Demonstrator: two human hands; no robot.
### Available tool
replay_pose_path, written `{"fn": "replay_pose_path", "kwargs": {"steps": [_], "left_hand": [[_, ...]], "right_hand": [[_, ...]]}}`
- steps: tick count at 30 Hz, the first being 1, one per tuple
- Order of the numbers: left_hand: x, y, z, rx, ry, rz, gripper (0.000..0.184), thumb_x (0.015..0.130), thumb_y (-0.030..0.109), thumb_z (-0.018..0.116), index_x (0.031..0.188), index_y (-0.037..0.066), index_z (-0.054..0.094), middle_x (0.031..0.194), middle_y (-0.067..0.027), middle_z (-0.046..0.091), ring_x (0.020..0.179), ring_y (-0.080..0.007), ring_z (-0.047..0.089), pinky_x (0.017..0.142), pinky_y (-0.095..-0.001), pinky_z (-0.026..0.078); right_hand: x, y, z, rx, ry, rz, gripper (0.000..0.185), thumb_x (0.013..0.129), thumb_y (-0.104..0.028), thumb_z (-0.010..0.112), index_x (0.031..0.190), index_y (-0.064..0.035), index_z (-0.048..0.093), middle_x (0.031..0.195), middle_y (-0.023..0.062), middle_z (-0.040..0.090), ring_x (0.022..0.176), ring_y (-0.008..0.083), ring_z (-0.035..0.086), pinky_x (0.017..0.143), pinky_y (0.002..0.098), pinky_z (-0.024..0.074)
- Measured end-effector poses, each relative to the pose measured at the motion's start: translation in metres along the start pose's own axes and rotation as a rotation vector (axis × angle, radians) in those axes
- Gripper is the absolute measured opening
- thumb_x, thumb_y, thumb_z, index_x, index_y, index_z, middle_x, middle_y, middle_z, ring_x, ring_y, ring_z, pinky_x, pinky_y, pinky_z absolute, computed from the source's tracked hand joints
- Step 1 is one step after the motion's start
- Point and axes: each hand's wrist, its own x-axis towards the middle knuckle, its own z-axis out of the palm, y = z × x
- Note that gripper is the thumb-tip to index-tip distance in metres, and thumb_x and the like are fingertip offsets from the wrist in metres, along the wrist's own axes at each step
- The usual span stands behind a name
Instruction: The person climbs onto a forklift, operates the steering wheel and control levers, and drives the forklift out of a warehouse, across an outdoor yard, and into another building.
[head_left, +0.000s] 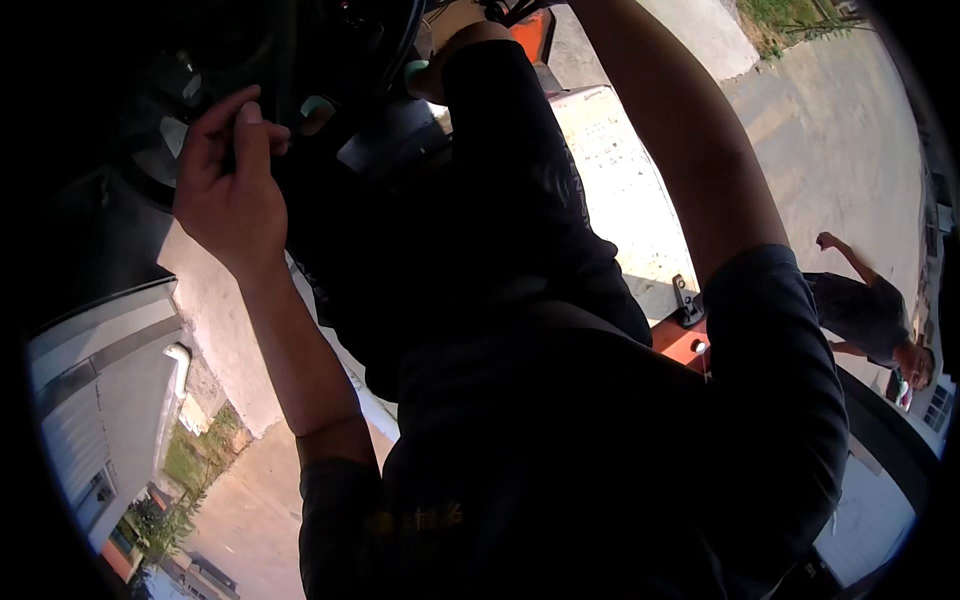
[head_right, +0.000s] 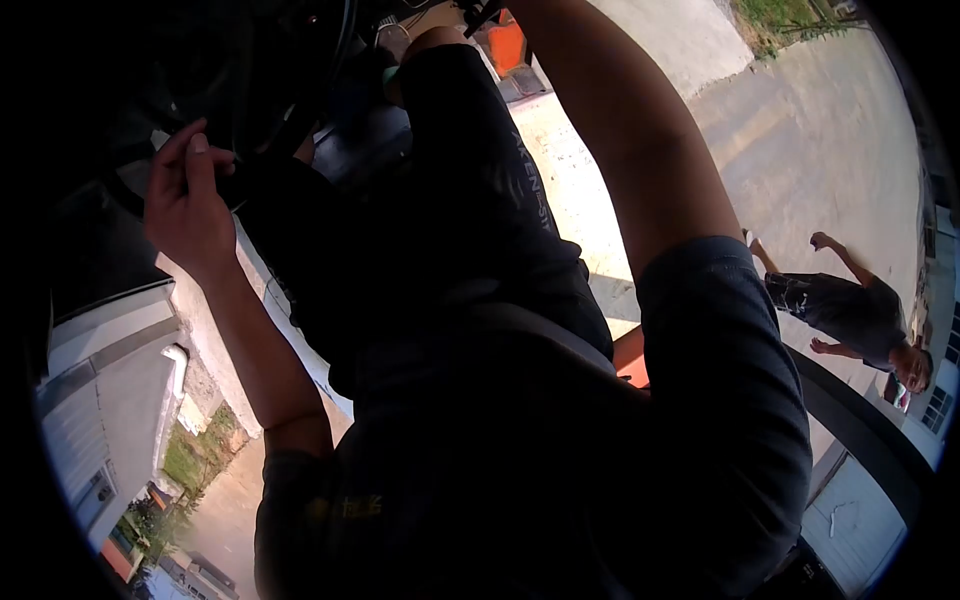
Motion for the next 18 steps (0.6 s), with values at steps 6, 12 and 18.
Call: {"fn": "replay_pose_path", "kwargs": {"steps": [6,12,18], "left_hand": [[0.042,-0.005,0.023,-0.237,0.029,0.087,0.011,0.098,0.001,0.065,0.107,-0.001,0.071,0.072,-0.0051,0.070,0.063,-0.0083,0.064,0.063,-0.0219,0.050],[0.030,-0.003,0.014,-0.203,0.091,0.133,0.010,0.093,0.000,0.071,0.102,0.000,0.074,0.071,-0.0072,0.072,0.066,-0.0110,0.070,0.061,-0.0238,0.051],[0.045,-0.021,-0.024,-0.219,0.202,0.014,0.012,0.099,0.004,0.066,0.108,-0.001,0.072,0.073,-0.0044,0.071,0.064,-0.0071,0.064,0.061,-0.0230,0.050]], "right_hand": [[0.056,-0.002,-0.012,-0.001,0.017,-0.092,0.018,0.096,-0.029,0.066,0.099,-0.0152,0.077,0.095,0.0008,0.074,0.109,0.0290,0.058,0.104,0.0456,0.0358],[0.049,-0.013,-0.035,0.018,-0.065,-0.054,0.021,0.097,-0.028,0.065,0.107,-0.0138,0.077,0.100,0.0025,0.074,0.114,0.0294,0.058,0.104,0.0455,0.0367],[0.044,-0.013,-0.048,0.045,-0.102,-0.064,0.022,0.098,-0.028,0.065,0.108,-0.0136,0.077,0.100,0.0029,0.074,0.116,0.0286,0.058,0.104,0.0457,0.0370]]}}
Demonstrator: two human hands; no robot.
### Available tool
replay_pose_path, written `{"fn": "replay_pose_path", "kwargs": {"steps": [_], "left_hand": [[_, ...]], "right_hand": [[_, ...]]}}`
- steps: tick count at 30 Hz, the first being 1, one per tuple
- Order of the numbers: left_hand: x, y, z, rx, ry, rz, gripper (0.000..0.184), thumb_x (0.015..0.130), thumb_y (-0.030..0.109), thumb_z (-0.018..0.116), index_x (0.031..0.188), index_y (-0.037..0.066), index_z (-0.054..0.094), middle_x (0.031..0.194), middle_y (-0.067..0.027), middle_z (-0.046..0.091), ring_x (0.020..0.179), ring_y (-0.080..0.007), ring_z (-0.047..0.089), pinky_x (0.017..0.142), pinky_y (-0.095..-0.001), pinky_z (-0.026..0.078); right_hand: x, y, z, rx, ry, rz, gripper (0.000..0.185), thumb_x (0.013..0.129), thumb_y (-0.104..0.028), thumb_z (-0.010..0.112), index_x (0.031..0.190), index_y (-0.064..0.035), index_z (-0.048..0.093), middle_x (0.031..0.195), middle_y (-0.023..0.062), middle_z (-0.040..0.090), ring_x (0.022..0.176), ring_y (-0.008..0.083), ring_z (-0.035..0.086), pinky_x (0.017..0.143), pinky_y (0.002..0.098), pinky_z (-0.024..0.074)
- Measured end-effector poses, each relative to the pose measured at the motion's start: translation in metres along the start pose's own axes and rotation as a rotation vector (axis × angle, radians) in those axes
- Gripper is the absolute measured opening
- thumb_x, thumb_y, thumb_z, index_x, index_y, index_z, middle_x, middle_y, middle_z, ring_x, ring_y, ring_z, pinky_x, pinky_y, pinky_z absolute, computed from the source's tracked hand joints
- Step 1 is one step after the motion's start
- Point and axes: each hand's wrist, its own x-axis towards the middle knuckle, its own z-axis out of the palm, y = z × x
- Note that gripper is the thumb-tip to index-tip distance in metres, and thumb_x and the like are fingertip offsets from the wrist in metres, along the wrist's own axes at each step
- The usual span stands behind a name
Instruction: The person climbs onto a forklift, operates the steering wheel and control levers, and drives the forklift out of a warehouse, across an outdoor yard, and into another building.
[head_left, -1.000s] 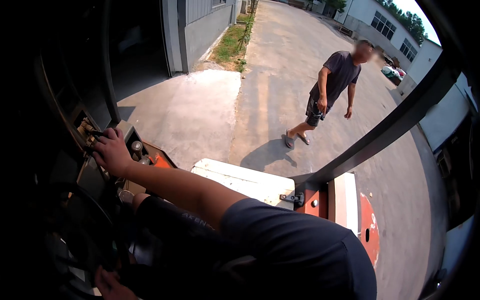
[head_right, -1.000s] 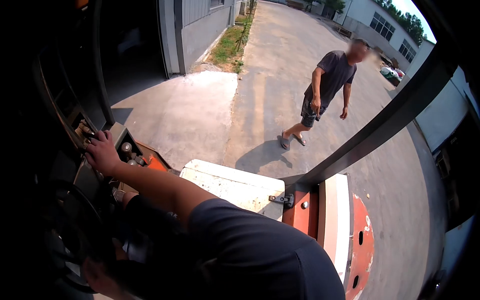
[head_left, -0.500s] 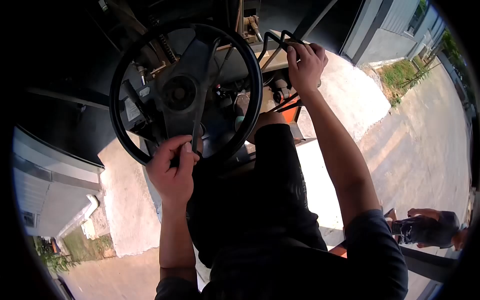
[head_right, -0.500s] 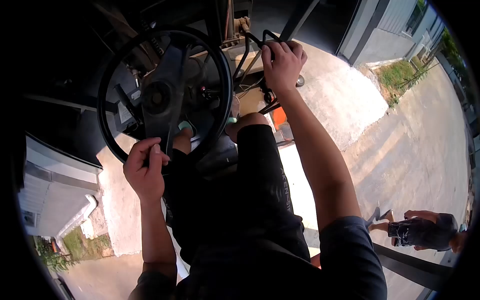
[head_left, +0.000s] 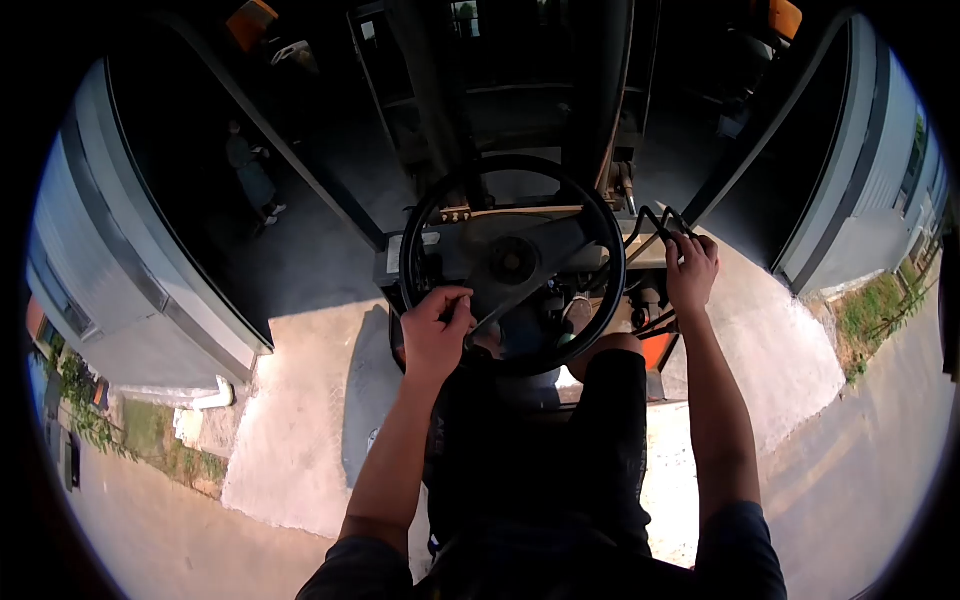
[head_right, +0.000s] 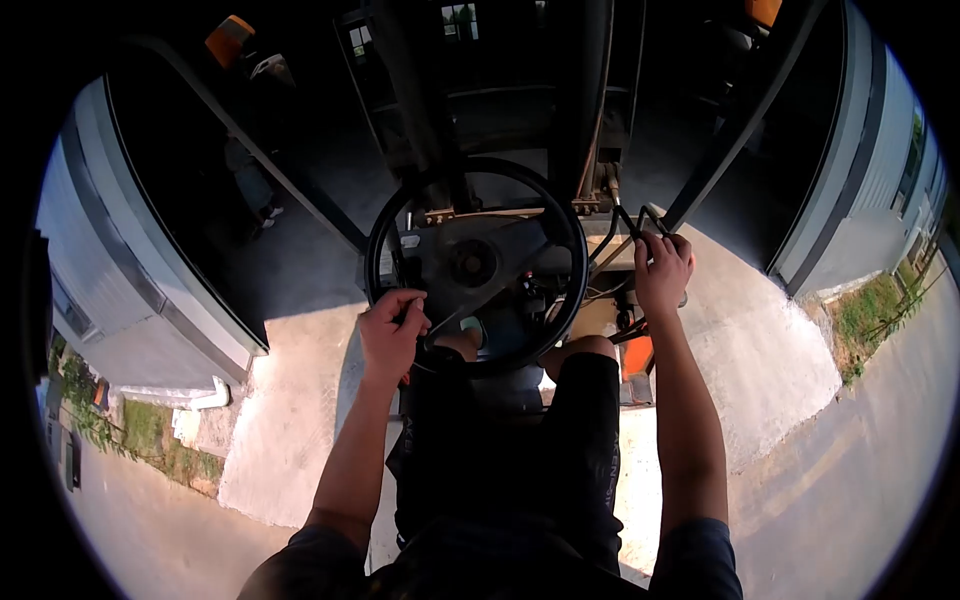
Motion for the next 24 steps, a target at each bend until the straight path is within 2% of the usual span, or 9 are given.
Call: {"fn": "replay_pose_path", "kwargs": {"steps": [2,5,12,14,16,18,20,24], "left_hand": [[0.021,0.001,-0.015,-0.060,0.056,-0.064,0.014,0.102,0.006,0.063,0.109,-0.003,0.072,0.073,-0.0043,0.069,0.063,-0.0079,0.062,0.060,-0.0237,0.048],[0.042,-0.009,-0.021,-0.084,0.044,-0.053,0.014,0.102,0.007,0.064,0.108,-0.003,0.071,0.072,-0.0037,0.068,0.062,-0.0081,0.062,0.058,-0.0242,0.048],[-0.009,-0.007,0.002,-0.161,0.003,-0.062,0.011,0.099,0.004,0.066,0.107,-0.002,0.070,0.074,-0.0048,0.070,0.066,-0.0086,0.067,0.061,-0.0248,0.051],[-0.030,0.005,0.026,-0.095,-0.116,0.025,0.010,0.096,0.003,0.068,0.106,0.000,0.071,0.072,-0.0052,0.069,0.065,-0.0095,0.068,0.061,-0.0252,0.051],[-0.035,0.025,0.054,0.013,-0.269,0.257,0.011,0.091,0.003,0.071,0.103,0.002,0.071,0.073,-0.0077,0.070,0.064,-0.0156,0.071,0.060,-0.0270,0.052],[-0.024,0.030,0.087,0.020,-0.355,0.329,0.010,0.092,0.004,0.072,0.102,0.002,0.071,0.072,-0.0070,0.070,0.061,-0.0141,0.069,0.056,-0.0265,0.051],[-0.014,0.034,0.115,0.059,-0.409,0.382,0.009,0.091,0.009,0.073,0.099,0.005,0.071,0.074,-0.0078,0.071,0.065,-0.0201,0.072,0.059,-0.0311,0.054],[0.019,0.040,0.171,0.090,-0.445,0.377,0.007,0.091,0.013,0.072,0.096,0.008,0.071,0.074,-0.0087,0.071,0.069,-0.0258,0.072,0.063,-0.0360,0.056]], "right_hand": [[0.000,-0.002,0.001,-0.010,-0.017,-0.007,0.022,0.098,-0.028,0.065,0.108,-0.0136,0.077,0.100,0.0035,0.074,0.116,0.0290,0.058,0.105,0.0456,0.0368],[-0.001,-0.003,0.003,-0.013,0.038,-0.009,0.020,0.097,-0.026,0.064,0.108,-0.0133,0.076,0.102,0.0034,0.074,0.114,0.0292,0.058,0.104,0.0455,0.0365],[-0.004,0.003,0.007,-0.023,0.094,-0.002,0.017,0.095,-0.020,0.064,0.103,-0.0094,0.074,0.099,0.0035,0.071,0.110,0.0292,0.057,0.104,0.0463,0.0363],[0.002,0.004,0.002,-0.020,0.094,-0.006,0.017,0.096,-0.020,0.063,0.102,-0.0091,0.074,0.099,0.0040,0.071,0.109,0.0292,0.057,0.104,0.0464,0.0366],[0.006,0.003,0.003,-0.008,0.107,-0.011,0.017,0.096,-0.019,0.062,0.103,-0.0091,0.074,0.099,0.0050,0.071,0.108,0.0296,0.057,0.102,0.0466,0.0377],[0.009,0.005,0.010,-0.007,0.101,-0.013,0.018,0.096,-0.018,0.062,0.104,-0.0084,0.075,0.099,0.0060,0.071,0.108,0.0307,0.057,0.100,0.0457,0.0403],[0.004,0.001,0.015,0.008,0.099,-0.011,0.018,0.096,-0.018,0.062,0.104,-0.0080,0.075,0.099,0.0066,0.072,0.108,0.0314,0.057,0.099,0.0454,0.0416],[0.003,0.004,0.016,-0.011,0.054,0.002,0.018,0.095,-0.017,0.063,0.105,-0.0077,0.075,0.100,0.0077,0.072,0.110,0.0331,0.057,0.097,0.0446,0.0442]]}}
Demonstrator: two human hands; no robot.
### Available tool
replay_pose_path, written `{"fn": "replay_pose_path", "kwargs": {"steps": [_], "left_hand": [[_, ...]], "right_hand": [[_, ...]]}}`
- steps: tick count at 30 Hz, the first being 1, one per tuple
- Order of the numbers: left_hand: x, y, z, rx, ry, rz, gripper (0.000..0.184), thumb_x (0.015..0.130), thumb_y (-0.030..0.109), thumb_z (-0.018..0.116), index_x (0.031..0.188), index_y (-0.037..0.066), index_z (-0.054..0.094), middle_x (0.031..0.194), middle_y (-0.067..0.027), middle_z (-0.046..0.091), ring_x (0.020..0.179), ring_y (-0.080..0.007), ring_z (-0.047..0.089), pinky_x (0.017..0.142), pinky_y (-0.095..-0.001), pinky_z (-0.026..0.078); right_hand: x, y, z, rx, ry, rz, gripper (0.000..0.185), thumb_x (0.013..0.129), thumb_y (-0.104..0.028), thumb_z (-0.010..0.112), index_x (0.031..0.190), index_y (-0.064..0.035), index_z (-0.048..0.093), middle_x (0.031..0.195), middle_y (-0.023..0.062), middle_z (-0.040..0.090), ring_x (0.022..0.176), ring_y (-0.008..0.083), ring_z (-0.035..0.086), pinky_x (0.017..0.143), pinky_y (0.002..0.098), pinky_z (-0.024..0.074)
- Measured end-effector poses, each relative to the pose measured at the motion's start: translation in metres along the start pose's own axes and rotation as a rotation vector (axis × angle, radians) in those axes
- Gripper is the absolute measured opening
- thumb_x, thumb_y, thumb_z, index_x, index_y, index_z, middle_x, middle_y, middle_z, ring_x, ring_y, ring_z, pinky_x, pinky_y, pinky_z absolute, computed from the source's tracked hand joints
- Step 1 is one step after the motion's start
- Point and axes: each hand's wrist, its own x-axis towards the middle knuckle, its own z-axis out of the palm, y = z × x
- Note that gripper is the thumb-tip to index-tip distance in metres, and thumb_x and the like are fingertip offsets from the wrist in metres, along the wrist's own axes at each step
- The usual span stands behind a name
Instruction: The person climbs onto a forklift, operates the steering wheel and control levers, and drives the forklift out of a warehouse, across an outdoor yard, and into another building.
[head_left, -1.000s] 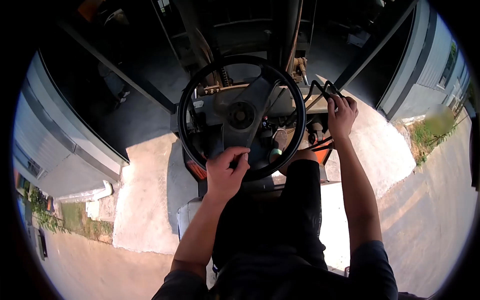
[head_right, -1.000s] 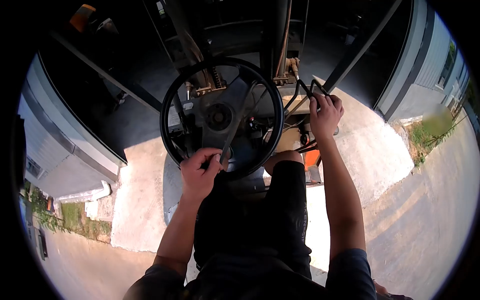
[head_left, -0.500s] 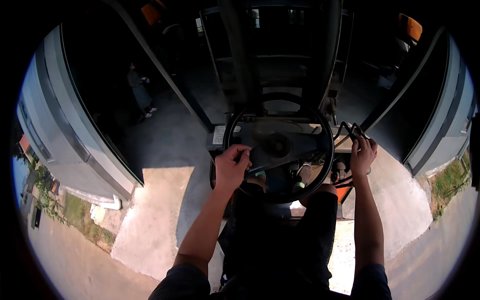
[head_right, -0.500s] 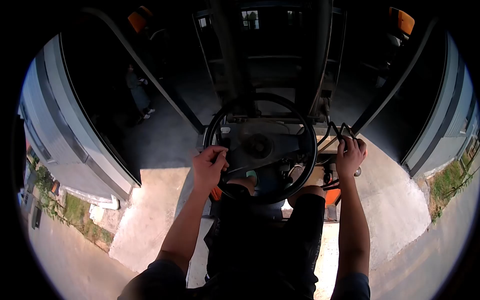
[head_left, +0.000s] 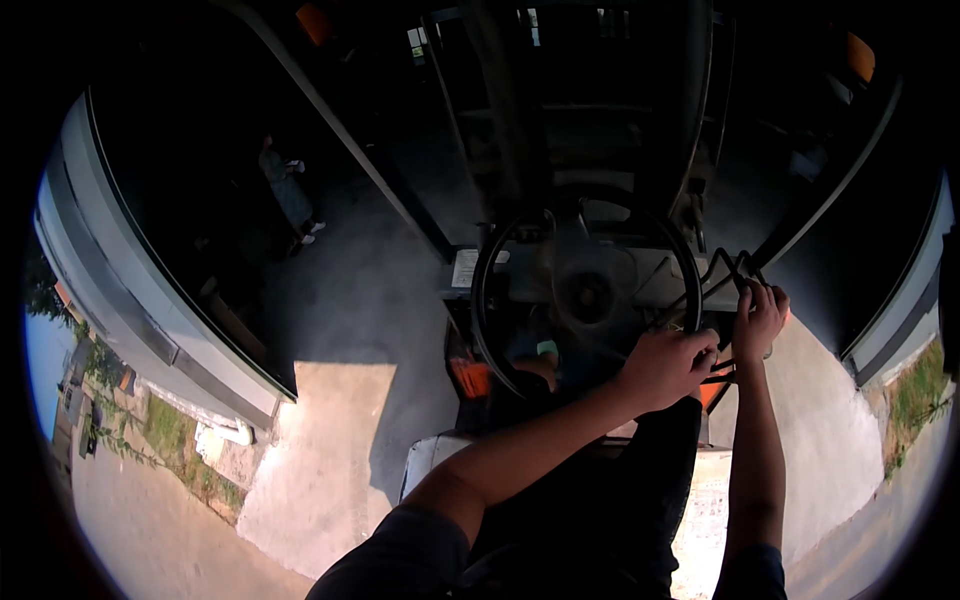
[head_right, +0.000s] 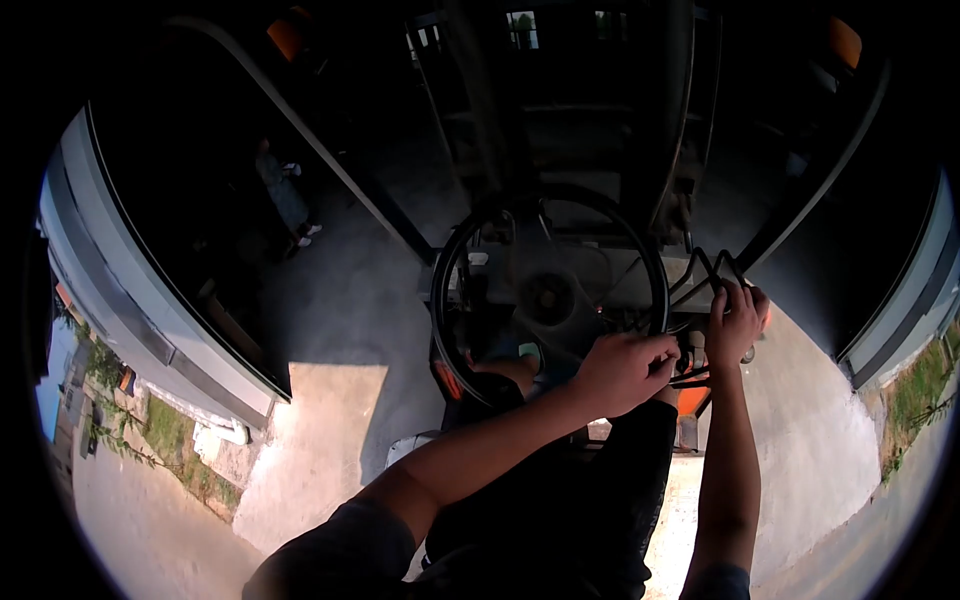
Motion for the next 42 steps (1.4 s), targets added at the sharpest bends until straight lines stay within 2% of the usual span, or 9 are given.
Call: {"fn": "replay_pose_path", "kwargs": {"steps": [12,17,21,23,27,31,34,38,42], "left_hand": [[0.129,-0.015,-0.019,0.123,0.167,-0.012,0.010,0.089,0.015,0.069,0.092,0.006,0.074,0.076,-0.0128,0.073,0.075,-0.0333,0.073,0.070,-0.0427,0.059],[0.168,-0.058,-0.078,0.435,0.184,0.058,0.011,0.087,0.012,0.069,0.098,0.011,0.072,0.101,-0.0093,0.073,0.098,-0.0314,0.071,0.080,-0.0443,0.059],[0.197,-0.078,-0.092,0.817,0.014,-0.134,0.025,0.087,0.013,0.071,0.112,0.010,0.074,0.111,-0.0104,0.073,0.106,-0.0299,0.071,0.088,-0.0427,0.058],[0.225,-0.085,-0.098,0.776,-0.349,-0.392,0.034,0.089,0.025,0.072,0.118,0.009,0.075,0.126,-0.0118,0.071,0.113,-0.0319,0.070,0.094,-0.0438,0.057],[0.278,-0.131,-0.084,0.633,-0.378,-0.472,0.053,0.095,0.052,0.059,0.125,0.011,0.075,0.130,-0.0138,0.070,0.119,-0.0300,0.067,0.102,-0.0471,0.052],[0.327,-0.159,-0.071,0.634,-0.464,-0.466,0.061,0.099,0.060,0.053,0.137,0.015,0.069,0.141,-0.0106,0.065,0.129,-0.0301,0.062,0.107,-0.0466,0.049],[0.349,-0.183,-0.031,0.631,-0.479,-0.414,0.066,0.097,0.065,0.054,0.140,0.016,0.067,0.144,-0.0116,0.063,0.139,-0.0338,0.053,0.120,-0.0532,0.032],[0.367,-0.177,0.037,0.666,-0.673,-0.267,0.065,0.094,0.067,0.056,0.132,0.018,0.073,0.146,-0.0125,0.062,0.149,-0.0392,0.039,0.121,-0.0762,0.001],[0.346,-0.200,0.037,0.550,-0.477,-0.002,0.068,0.089,0.068,0.060,0.124,0.013,0.077,0.150,-0.0188,0.057,0.157,-0.0422,0.019,0.119,-0.0761,-0.011]], "right_hand": [[0.000,-0.004,-0.018,-0.056,-0.002,-0.061,0.020,0.098,-0.021,0.062,0.110,-0.0093,0.073,0.103,0.0075,0.070,0.114,0.0321,0.057,0.102,0.0477,0.0390],[-0.014,-0.001,-0.011,-0.165,-0.024,-0.033,0.022,0.102,-0.023,0.057,0.114,-0.0119,0.072,0.113,0.0065,0.072,0.123,0.0328,0.056,0.105,0.0477,0.0385],[-0.023,0.033,0.006,-0.234,-0.052,-0.048,0.029,0.106,-0.029,0.055,0.120,-0.0114,0.072,0.119,0.0051,0.072,0.128,0.0317,0.054,0.107,0.0473,0.0390],[-0.013,0.043,0.022,-0.250,-0.056,-0.033,0.030,0.106,-0.030,0.054,0.121,-0.0112,0.072,0.120,0.0051,0.072,0.129,0.0317,0.054,0.107,0.0470,0.0391],[0.025,0.049,0.066,-0.278,-0.081,-0.028,0.031,0.106,-0.031,0.054,0.122,-0.0109,0.072,0.120,0.0055,0.072,0.130,0.0316,0.054,0.107,0.0475,0.0397],[0.066,0.062,0.124,-0.292,-0.088,-0.045,0.032,0.106,-0.029,0.056,0.125,-0.0084,0.072,0.125,0.0094,0.070,0.129,0.0321,0.055,0.104,0.0484,0.0429],[0.084,0.072,0.159,-0.290,-0.094,-0.049,0.031,0.106,-0.027,0.056,0.125,-0.0076,0.072,0.125,0.0108,0.069,0.129,0.0325,0.055,0.104,0.0482,0.0437],[0.108,0.111,0.199,-0.330,-0.113,-0.026,0.032,0.105,-0.030,0.056,0.125,-0.0110,0.071,0.125,0.0070,0.070,0.130,0.0321,0.054,0.106,0.0481,0.0418],[0.149,0.115,0.247,-0.256,-0.162,-0.071,0.035,0.103,-0.031,0.056,0.128,-0.0107,0.068,0.129,0.0061,0.068,0.131,0.0317,0.052,0.106,0.0493,0.0405]]}}
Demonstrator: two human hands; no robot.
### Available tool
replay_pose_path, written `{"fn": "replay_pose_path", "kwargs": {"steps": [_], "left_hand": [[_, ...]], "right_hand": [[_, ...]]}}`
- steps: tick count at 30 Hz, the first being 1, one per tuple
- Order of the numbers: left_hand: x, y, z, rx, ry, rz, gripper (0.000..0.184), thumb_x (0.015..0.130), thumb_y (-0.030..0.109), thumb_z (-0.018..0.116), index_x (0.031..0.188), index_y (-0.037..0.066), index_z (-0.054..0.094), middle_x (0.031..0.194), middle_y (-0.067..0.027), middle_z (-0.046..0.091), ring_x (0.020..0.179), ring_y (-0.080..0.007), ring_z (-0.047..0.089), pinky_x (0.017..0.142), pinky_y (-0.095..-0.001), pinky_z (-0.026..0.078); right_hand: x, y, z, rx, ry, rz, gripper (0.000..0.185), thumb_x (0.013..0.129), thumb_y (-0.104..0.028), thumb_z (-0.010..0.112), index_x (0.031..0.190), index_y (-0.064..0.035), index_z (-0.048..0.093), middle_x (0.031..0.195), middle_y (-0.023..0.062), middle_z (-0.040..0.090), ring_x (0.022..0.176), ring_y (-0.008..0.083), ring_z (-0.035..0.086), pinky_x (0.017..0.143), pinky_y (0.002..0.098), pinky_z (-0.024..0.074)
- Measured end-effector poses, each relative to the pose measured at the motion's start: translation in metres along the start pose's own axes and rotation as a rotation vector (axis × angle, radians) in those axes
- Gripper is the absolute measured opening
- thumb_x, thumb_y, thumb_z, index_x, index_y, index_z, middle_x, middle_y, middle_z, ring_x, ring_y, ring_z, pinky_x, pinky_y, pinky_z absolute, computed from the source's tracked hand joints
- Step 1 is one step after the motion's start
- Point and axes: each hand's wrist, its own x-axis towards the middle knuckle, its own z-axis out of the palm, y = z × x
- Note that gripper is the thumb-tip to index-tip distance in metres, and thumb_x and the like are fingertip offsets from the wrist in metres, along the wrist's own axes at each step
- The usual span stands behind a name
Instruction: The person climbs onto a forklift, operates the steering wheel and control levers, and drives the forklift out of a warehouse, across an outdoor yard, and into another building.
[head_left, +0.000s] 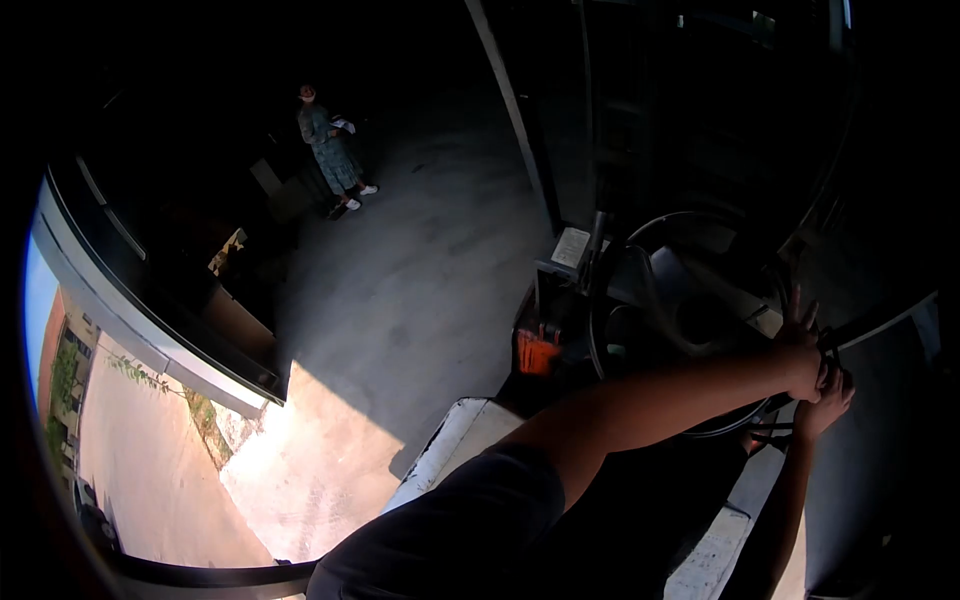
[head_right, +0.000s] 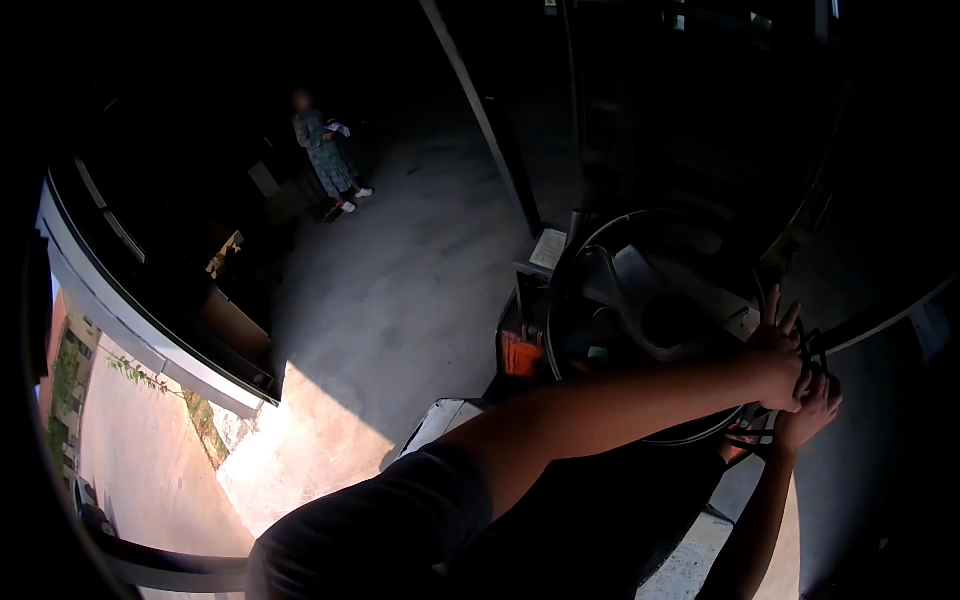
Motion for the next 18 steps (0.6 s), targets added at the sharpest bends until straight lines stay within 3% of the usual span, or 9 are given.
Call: {"fn": "replay_pose_path", "kwargs": {"steps": [2,6,8,13,16,18], "left_hand": [[-0.014,-0.023,0.021,-0.050,0.181,0.084,0.075,0.086,0.070,0.061,0.127,0.009,0.074,0.155,-0.0229,0.049,0.159,-0.0449,0.012,0.119,-0.0762,-0.012],[-0.064,-0.064,0.016,-0.101,0.020,0.149,0.093,0.083,0.064,0.073,0.153,0.007,0.050,0.168,-0.0212,0.028,0.160,-0.0460,0.002,0.119,-0.0746,-0.012],[-0.084,-0.095,-0.011,-0.087,-0.011,0.126,0.095,0.081,0.057,0.080,0.156,0.009,0.046,0.171,-0.0206,0.021,0.160,-0.0451,-0.006,0.120,-0.0739,-0.011],[-0.047,-0.205,-0.047,-0.060,-0.113,-0.170,0.101,0.084,0.046,0.082,0.165,0.016,0.029,0.175,-0.0165,-0.004,0.159,-0.0421,-0.017,0.122,-0.0719,-0.006],[-0.097,-0.254,-0.076,-0.045,-0.014,-0.405,0.103,0.085,0.045,0.081,0.167,0.018,0.024,0.175,-0.0166,0.001,0.159,-0.0422,-0.013,0.125,-0.0672,-0.001],[-0.196,-0.249,-0.100,-0.053,0.079,-0.524,0.102,0.086,0.045,0.081,0.167,0.018,0.025,0.175,-0.0173,0.005,0.160,-0.0422,-0.008,0.127,-0.0635,0.001]], "right_hand": [[0.028,-0.021,0.031,0.018,0.000,0.062,0.031,0.104,-0.028,0.053,0.121,-0.0092,0.071,0.122,0.0070,0.070,0.131,0.0317,0.051,0.107,0.0488,0.0380],[0.067,-0.045,0.058,0.056,0.013,0.034,0.028,0.104,-0.026,0.053,0.116,-0.0079,0.070,0.119,0.0090,0.070,0.127,0.0326,0.053,0.108,0.0480,0.0372],[0.090,-0.053,0.076,0.048,0.015,0.050,0.026,0.103,-0.024,0.055,0.117,-0.0079,0.070,0.118,0.0088,0.070,0.126,0.0325,0.053,0.109,0.0476,0.0365],[0.171,-0.036,0.159,0.085,0.040,0.019,0.025,0.103,-0.023,0.056,0.117,-0.0077,0.070,0.116,0.0093,0.069,0.127,0.0337,0.052,0.111,0.0487,0.0345],[0.165,-0.065,0.161,0.073,0.061,0.028,0.026,0.104,-0.025,0.055,0.115,-0.0069,0.071,0.118,0.0091,0.070,0.128,0.0334,0.051,0.111,0.0496,0.0338],[0.099,-0.107,0.092,0.087,0.066,0.023,0.027,0.105,-0.026,0.055,0.115,-0.0072,0.071,0.119,0.0085,0.070,0.129,0.0330,0.051,0.111,0.0491,0.0337]]}}
